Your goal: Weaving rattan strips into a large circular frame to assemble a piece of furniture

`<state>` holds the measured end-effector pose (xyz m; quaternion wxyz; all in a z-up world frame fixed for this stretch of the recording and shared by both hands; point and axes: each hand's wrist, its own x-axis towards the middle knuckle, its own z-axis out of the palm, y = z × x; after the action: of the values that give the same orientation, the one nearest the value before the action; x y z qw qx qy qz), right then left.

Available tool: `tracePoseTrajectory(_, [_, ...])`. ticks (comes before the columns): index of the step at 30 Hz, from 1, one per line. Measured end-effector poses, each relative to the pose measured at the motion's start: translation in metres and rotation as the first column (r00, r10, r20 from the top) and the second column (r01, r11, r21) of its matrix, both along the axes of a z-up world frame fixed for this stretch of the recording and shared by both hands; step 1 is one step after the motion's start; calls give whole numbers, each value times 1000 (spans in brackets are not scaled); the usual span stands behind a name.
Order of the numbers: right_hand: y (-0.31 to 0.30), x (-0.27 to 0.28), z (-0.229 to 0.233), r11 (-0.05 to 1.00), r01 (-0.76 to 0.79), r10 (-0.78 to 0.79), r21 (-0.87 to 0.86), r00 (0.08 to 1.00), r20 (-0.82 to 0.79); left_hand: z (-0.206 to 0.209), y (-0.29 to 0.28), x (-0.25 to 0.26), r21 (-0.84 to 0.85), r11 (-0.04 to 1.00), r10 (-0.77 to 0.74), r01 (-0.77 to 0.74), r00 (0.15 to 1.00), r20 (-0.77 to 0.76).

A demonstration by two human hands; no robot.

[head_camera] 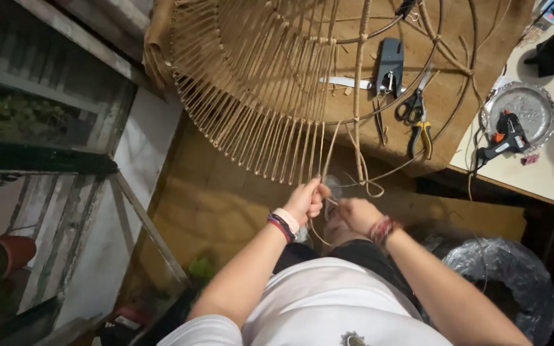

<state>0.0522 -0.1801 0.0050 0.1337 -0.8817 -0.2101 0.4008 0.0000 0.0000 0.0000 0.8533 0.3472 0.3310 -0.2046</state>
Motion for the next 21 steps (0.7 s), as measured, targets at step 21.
tracePoseTrajectory(21, [89, 133, -31, 735, 606, -585, 303, 794, -168, 25, 26, 9, 365, 894, -296, 259, 954, 48])
